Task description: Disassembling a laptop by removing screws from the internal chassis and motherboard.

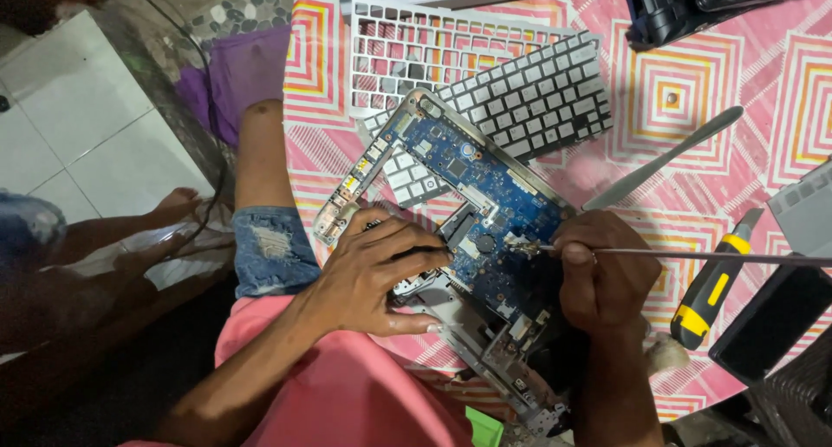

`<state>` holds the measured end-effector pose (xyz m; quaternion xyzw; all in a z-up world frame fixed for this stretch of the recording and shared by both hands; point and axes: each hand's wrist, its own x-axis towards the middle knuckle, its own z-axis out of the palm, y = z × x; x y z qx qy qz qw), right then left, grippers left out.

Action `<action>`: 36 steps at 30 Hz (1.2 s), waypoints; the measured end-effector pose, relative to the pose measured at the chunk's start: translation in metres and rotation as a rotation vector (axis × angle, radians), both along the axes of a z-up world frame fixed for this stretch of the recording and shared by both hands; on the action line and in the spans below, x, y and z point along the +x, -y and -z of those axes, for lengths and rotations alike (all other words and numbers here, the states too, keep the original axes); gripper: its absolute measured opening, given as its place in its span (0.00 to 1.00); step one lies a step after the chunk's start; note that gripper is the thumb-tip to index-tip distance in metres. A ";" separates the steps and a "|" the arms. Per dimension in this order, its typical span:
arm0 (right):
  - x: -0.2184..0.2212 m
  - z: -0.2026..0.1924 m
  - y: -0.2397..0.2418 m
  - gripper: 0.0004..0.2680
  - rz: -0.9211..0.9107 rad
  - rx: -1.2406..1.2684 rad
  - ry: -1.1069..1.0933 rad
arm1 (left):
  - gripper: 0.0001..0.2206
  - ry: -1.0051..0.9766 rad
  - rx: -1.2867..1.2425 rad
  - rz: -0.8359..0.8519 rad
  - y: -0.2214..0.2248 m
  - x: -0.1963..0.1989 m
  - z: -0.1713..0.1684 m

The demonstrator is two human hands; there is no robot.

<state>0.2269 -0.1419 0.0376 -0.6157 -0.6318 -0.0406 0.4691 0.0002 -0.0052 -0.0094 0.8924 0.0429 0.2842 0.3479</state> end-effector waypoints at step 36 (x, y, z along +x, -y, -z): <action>0.009 0.008 0.020 0.14 0.114 -0.043 -0.026 | 0.23 -0.014 0.164 -0.271 0.000 0.011 0.000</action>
